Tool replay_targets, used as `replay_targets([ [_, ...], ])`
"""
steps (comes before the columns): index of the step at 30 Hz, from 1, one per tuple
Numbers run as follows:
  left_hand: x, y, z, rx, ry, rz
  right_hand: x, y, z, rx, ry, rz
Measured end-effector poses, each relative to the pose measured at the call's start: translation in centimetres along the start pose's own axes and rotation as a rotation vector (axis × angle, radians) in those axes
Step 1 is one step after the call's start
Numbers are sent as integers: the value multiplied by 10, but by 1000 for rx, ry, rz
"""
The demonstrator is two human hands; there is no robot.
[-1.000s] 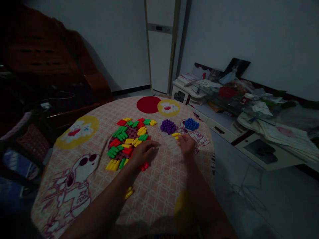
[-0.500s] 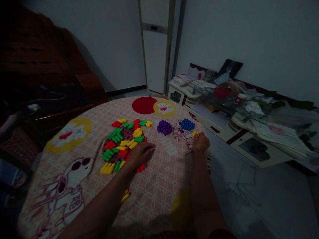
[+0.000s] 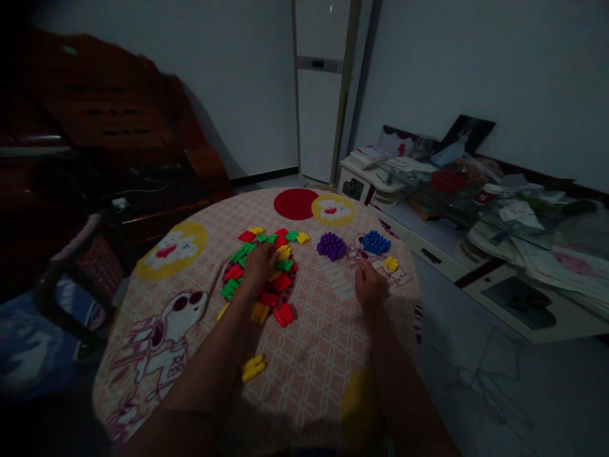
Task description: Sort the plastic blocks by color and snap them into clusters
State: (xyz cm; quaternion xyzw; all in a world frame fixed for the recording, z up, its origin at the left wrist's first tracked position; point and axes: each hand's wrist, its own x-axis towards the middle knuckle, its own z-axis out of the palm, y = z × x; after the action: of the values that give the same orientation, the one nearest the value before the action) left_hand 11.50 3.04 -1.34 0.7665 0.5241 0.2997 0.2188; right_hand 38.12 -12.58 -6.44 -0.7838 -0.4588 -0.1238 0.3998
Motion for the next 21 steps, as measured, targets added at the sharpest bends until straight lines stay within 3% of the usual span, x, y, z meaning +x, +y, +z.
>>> replay_targets([
  [3, 7, -8, 13, 32, -44, -50, -5, -5, 9, 40, -90, -74],
  [6, 4, -13, 18, -49, -24, -63, -6, -6, 11, 64, -98, -111],
  [13, -5, -10, 2, -348, 105, 7, -15, -33, 11, 274, -58, -99],
  [16, -9, -2, 1, -532, 2, 46, -23, -55, 10, 451, -148, -34],
  [21, -22, 21, 12, -675, -251, 96, -26, -75, 13, 826, -372, 265],
])
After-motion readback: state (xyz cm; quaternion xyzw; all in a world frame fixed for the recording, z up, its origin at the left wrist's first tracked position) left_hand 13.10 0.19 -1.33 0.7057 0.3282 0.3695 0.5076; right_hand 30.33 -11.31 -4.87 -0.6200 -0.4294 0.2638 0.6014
